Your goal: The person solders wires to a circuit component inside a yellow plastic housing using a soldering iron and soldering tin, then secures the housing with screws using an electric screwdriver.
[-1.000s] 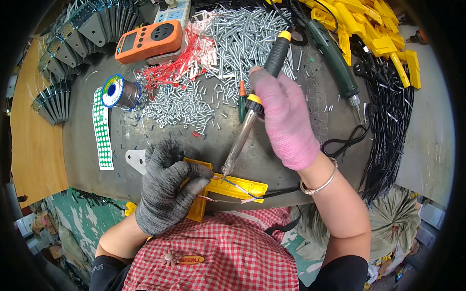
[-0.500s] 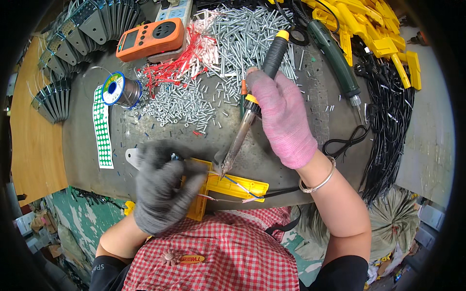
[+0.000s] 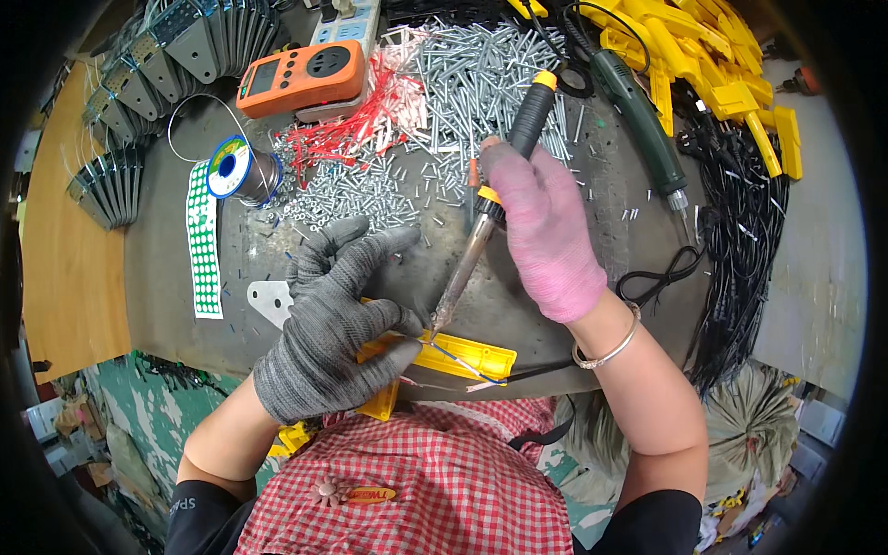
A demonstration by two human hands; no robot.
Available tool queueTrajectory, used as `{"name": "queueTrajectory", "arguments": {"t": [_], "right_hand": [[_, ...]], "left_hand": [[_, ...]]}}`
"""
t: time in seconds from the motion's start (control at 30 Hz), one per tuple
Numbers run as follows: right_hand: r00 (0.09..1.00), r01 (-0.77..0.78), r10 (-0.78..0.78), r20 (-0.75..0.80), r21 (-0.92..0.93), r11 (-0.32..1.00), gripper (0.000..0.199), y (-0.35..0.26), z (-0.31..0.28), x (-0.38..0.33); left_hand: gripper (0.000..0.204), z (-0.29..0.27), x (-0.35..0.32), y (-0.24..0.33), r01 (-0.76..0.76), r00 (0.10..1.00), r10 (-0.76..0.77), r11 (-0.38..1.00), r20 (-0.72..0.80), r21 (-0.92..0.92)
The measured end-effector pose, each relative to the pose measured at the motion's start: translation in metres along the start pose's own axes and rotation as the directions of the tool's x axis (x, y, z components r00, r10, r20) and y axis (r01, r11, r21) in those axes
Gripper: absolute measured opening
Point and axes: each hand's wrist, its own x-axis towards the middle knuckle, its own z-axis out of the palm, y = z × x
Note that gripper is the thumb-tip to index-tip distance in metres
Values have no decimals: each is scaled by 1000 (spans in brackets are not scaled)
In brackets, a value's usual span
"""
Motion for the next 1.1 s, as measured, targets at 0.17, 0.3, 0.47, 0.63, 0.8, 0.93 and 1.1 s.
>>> {"name": "queueTrajectory", "arguments": {"t": [0.17, 0.3, 0.47, 0.63, 0.8, 0.93, 1.1], "right_hand": [[999, -32, 32, 10, 22, 999, 38, 2, 1, -3], [996, 83, -82, 23, -60, 995, 38, 13, -4, 1], [956, 291, -275, 100, -417, 861, 19, 8, -22, 5], [996, -30, 25, -82, -58, 998, 22, -26, -25, -1], [992, 127, -106, -72, 449, 884, 26, -54, -51, 0], [933, 355, -346, -99, 90, 931, 28, -62, -33, 23], [476, 740, -876, 80, -575, 349, 29, -64, 20, 119]], "left_hand": [[18, 6, -4, -4, -42, 998, 42, 999, -43, -7], [18, 5, -5, -4, -78, 995, 80, 997, -64, 24], [21, 1, -3, -7, -88, 993, 89, 996, -78, 15], [28, -13, 0, -15, -131, 987, 129, 991, -92, -16], [48, -61, -10, -46, 108, 994, -109, 904, -20, 414], [41, -90, -35, -55, 499, 835, -530, 621, -145, 604], [42, -82, -45, -20, 352, 925, -381, 840, -13, 414]]}}
